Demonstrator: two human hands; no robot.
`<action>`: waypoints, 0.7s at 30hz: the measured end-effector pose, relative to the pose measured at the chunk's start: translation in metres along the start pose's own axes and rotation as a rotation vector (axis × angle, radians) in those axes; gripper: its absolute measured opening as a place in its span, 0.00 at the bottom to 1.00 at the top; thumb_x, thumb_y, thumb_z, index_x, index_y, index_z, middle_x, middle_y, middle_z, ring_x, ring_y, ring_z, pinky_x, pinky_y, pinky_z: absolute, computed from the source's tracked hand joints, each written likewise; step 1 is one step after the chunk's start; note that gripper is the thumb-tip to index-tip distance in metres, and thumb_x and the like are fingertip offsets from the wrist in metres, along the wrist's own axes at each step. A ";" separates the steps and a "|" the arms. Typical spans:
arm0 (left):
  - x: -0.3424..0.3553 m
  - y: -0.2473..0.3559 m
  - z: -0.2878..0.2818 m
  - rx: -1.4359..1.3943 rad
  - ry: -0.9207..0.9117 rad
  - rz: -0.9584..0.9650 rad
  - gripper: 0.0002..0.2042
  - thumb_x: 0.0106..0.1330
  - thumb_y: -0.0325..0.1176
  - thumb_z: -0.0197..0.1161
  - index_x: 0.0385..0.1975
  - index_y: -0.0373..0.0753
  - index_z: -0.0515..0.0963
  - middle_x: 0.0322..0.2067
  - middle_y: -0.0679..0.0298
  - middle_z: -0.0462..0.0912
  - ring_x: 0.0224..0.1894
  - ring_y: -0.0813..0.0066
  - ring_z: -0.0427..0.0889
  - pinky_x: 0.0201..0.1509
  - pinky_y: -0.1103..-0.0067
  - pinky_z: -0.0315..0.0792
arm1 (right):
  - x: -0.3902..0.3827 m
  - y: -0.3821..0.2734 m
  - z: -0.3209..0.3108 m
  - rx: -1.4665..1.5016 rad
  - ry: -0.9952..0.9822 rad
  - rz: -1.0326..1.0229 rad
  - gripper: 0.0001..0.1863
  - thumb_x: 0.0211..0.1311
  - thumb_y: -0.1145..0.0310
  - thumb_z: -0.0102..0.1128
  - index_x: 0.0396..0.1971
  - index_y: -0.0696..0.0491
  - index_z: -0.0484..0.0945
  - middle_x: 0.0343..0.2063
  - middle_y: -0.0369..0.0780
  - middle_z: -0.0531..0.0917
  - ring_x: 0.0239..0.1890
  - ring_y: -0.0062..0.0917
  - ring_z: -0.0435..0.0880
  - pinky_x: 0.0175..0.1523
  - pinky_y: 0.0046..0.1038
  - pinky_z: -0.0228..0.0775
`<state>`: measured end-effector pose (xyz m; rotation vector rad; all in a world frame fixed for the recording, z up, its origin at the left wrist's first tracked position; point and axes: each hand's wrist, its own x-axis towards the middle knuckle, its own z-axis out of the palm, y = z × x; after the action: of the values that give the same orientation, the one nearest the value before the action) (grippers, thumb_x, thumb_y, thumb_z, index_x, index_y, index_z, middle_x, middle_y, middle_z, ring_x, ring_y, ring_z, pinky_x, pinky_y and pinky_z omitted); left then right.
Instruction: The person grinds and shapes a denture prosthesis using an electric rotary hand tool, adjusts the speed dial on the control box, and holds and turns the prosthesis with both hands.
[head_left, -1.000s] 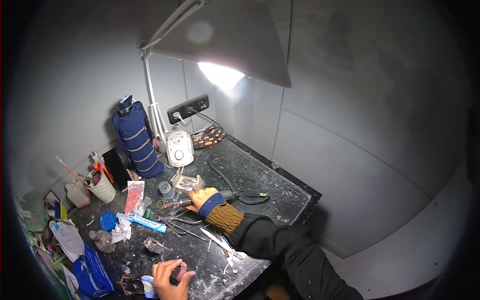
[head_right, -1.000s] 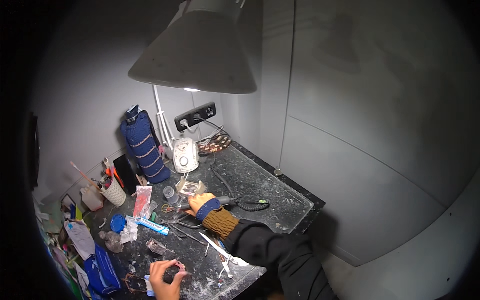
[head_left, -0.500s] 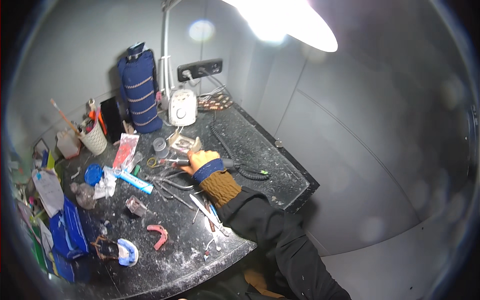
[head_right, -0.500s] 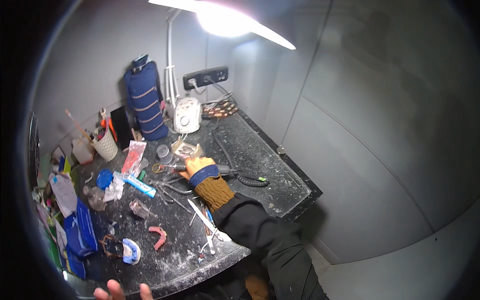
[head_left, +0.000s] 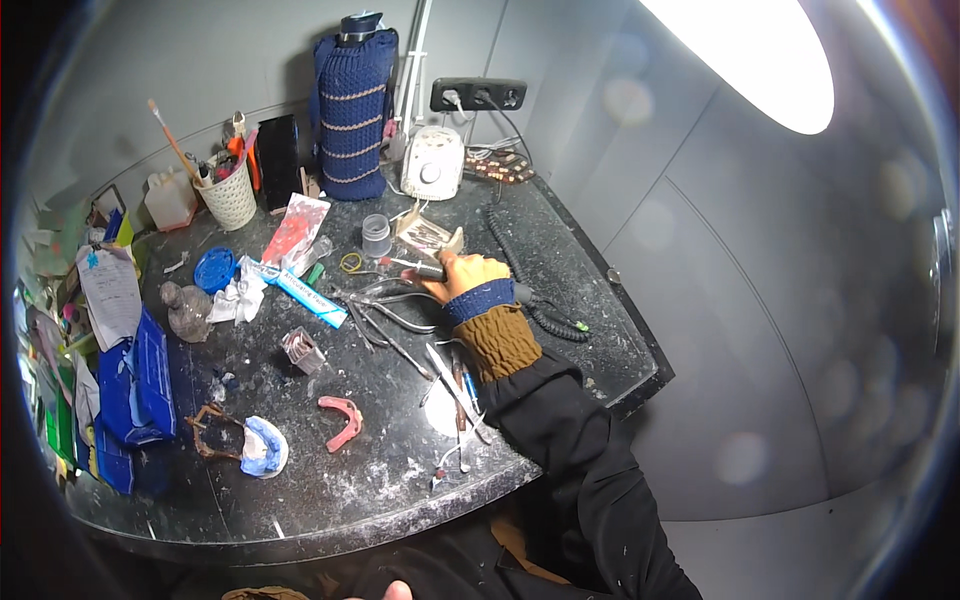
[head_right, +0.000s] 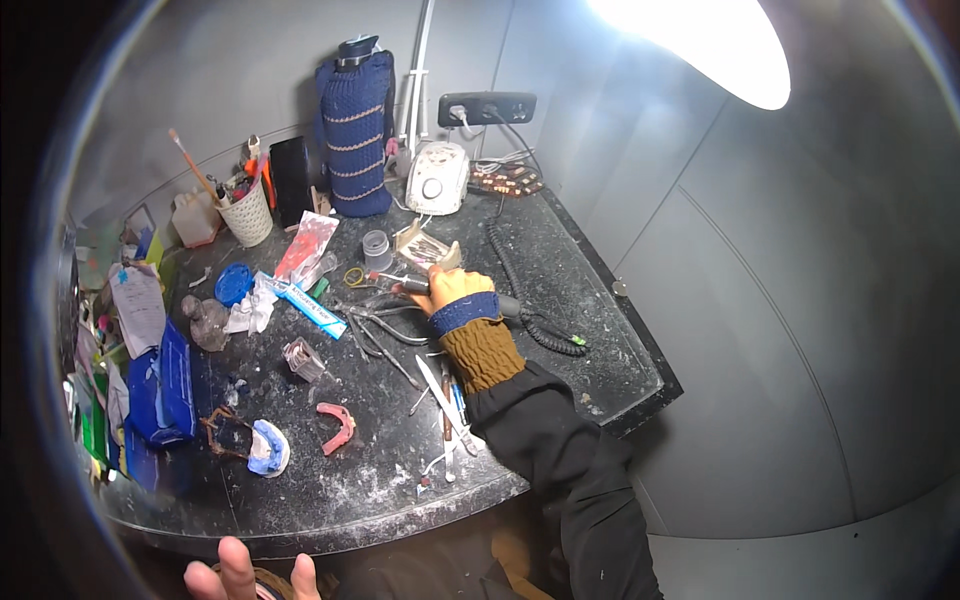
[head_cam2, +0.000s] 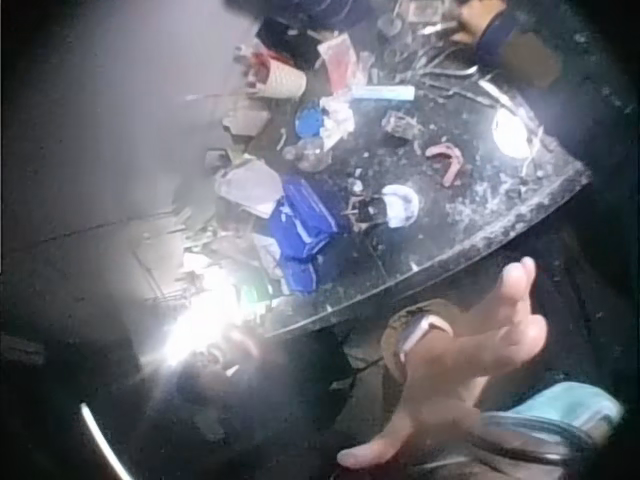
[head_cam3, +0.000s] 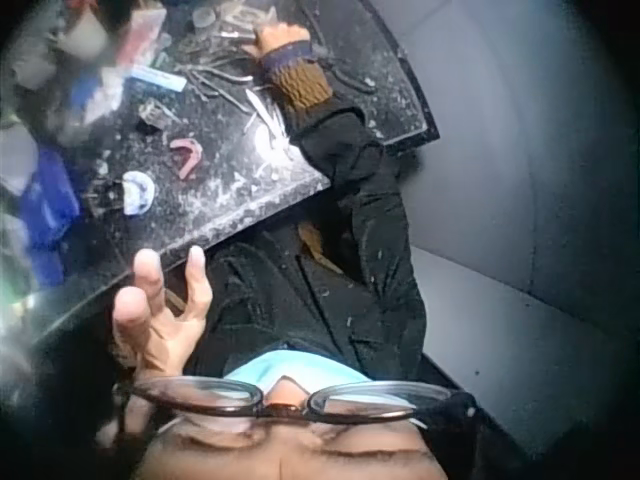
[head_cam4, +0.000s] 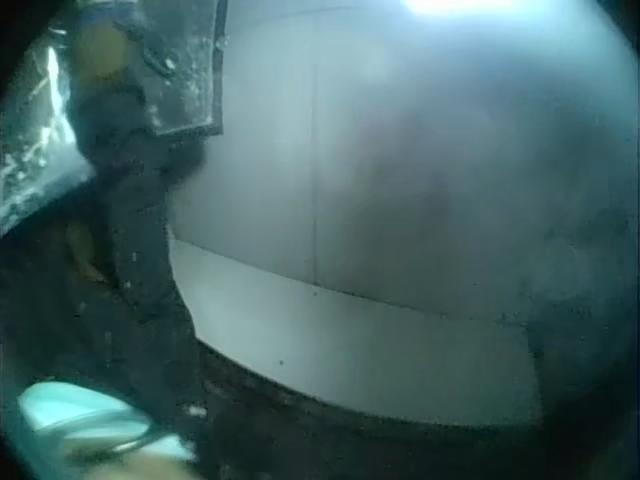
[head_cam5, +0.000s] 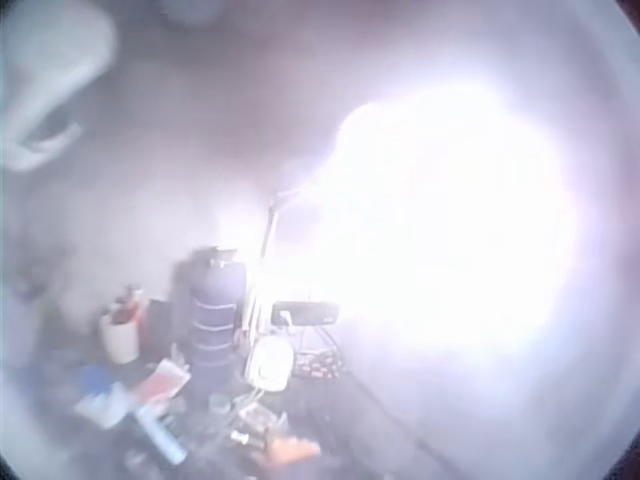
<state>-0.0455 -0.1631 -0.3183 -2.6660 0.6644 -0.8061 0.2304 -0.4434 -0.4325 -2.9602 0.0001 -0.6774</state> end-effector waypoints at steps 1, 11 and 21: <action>0.002 -0.002 -0.004 -0.006 -0.016 -0.009 0.27 0.67 0.29 0.51 0.66 0.47 0.53 0.69 0.72 0.42 0.69 0.83 0.48 0.69 0.67 0.53 | -0.001 0.001 -0.001 -0.008 0.032 0.008 0.36 0.46 0.28 0.52 0.23 0.51 0.80 0.17 0.46 0.81 0.23 0.40 0.83 0.28 0.38 0.73; 0.037 -0.033 -0.028 -2.160 -0.170 -0.199 0.27 0.66 0.29 0.49 0.66 0.46 0.53 0.68 0.82 0.49 0.68 0.83 0.54 0.70 0.58 0.45 | 0.002 0.003 -0.009 -0.006 -0.024 0.076 0.35 0.46 0.29 0.53 0.23 0.52 0.80 0.18 0.46 0.81 0.23 0.40 0.83 0.29 0.38 0.73; 0.044 -0.023 -0.020 -2.596 -0.279 -0.131 0.35 0.62 0.40 0.59 0.68 0.48 0.49 0.70 0.76 0.30 0.71 0.61 0.21 0.68 0.50 0.29 | 0.001 0.005 -0.008 -0.025 -0.043 0.104 0.28 0.48 0.35 0.57 0.28 0.49 0.81 0.19 0.45 0.82 0.25 0.41 0.83 0.31 0.39 0.73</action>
<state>-0.0164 -0.1680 -0.2729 -3.8785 2.5185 2.2141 0.2282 -0.4489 -0.4256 -2.9729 0.1584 -0.6041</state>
